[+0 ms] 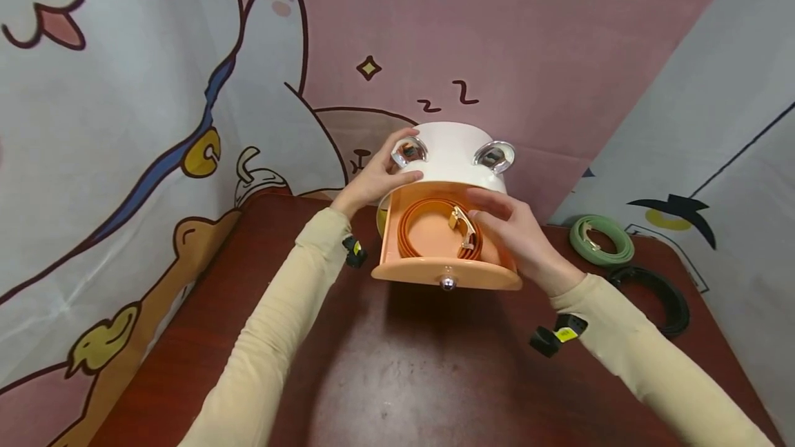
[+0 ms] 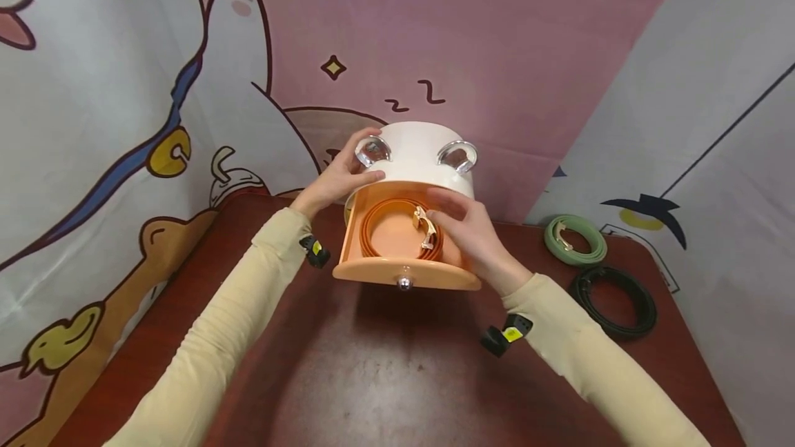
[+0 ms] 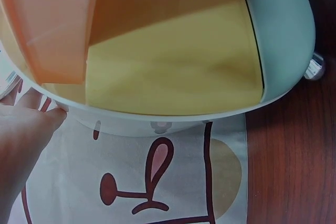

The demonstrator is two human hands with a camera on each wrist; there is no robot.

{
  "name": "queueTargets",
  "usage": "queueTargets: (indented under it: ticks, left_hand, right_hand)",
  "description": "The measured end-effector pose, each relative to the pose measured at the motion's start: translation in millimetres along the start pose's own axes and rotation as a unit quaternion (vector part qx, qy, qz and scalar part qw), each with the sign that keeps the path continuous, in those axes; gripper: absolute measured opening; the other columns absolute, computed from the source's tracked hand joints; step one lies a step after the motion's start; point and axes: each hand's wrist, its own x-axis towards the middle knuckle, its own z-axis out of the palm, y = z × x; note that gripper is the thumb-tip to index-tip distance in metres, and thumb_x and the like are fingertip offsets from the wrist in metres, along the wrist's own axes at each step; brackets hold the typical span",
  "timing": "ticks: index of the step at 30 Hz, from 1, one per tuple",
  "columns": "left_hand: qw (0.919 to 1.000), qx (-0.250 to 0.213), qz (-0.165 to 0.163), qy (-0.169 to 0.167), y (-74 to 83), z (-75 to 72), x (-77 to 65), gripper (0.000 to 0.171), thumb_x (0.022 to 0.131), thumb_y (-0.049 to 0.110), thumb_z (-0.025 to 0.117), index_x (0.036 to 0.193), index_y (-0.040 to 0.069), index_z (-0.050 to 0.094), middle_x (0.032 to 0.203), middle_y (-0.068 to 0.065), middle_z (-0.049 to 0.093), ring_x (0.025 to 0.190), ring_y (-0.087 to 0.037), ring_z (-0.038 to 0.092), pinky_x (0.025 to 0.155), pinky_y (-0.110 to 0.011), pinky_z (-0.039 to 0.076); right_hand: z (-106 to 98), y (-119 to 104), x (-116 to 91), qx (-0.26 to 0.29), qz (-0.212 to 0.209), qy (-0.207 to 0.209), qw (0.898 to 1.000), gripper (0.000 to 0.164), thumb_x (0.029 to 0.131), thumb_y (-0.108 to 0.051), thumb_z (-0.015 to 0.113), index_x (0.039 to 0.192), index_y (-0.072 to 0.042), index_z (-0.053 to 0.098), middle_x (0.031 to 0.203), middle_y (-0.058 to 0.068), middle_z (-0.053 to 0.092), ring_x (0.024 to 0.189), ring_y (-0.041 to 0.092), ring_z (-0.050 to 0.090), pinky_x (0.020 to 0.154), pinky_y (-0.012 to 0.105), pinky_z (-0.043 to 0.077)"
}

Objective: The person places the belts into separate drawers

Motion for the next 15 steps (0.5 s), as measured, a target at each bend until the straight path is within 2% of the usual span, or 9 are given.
queueTargets:
  ticks: [3,9,15]
  left_hand:
    - [1.0000,-0.004,-0.007,-0.002,10.0,2.0,-3.8,0.071,0.090,-0.003,0.064,0.149,0.007,0.025,0.137,-0.016,0.040,0.104,-0.024,0.053,0.089,-0.033,0.044]
    - [0.9999,-0.004,-0.014,-0.001,11.6,3.0,-4.0,0.071,0.090,-0.001,0.065,0.149,0.010,0.026,0.138,-0.014,0.039,0.098,-0.024,0.052,0.085,-0.030,0.044]
    - [0.9998,0.001,-0.020,0.001,12.3,2.0,-4.6,0.071,0.091,0.002,0.065,0.149,0.013,0.027,0.135,-0.017,0.040,0.088,-0.021,0.051,0.076,-0.028,0.044]
  right_hand:
    - [-2.5,-5.6,-9.4,-0.008,-0.028,0.000,1.000,0.044,0.096,-0.011,0.059,0.136,0.004,0.050,0.135,0.021,0.052,0.124,0.027,0.048,0.094,0.018,0.041]
    - [-4.7,-15.7,-26.7,-0.020,-0.067,-0.002,0.998,0.042,0.096,-0.017,0.062,0.132,0.004,0.054,0.129,0.023,0.056,0.115,0.017,0.057,0.091,0.021,0.046]
    - [-1.9,-24.0,-41.7,-0.031,-0.102,-0.009,0.994,0.036,0.095,-0.011,0.062,0.126,0.006,0.055,0.114,0.023,0.062,0.102,0.026,0.062,0.082,0.026,0.052]
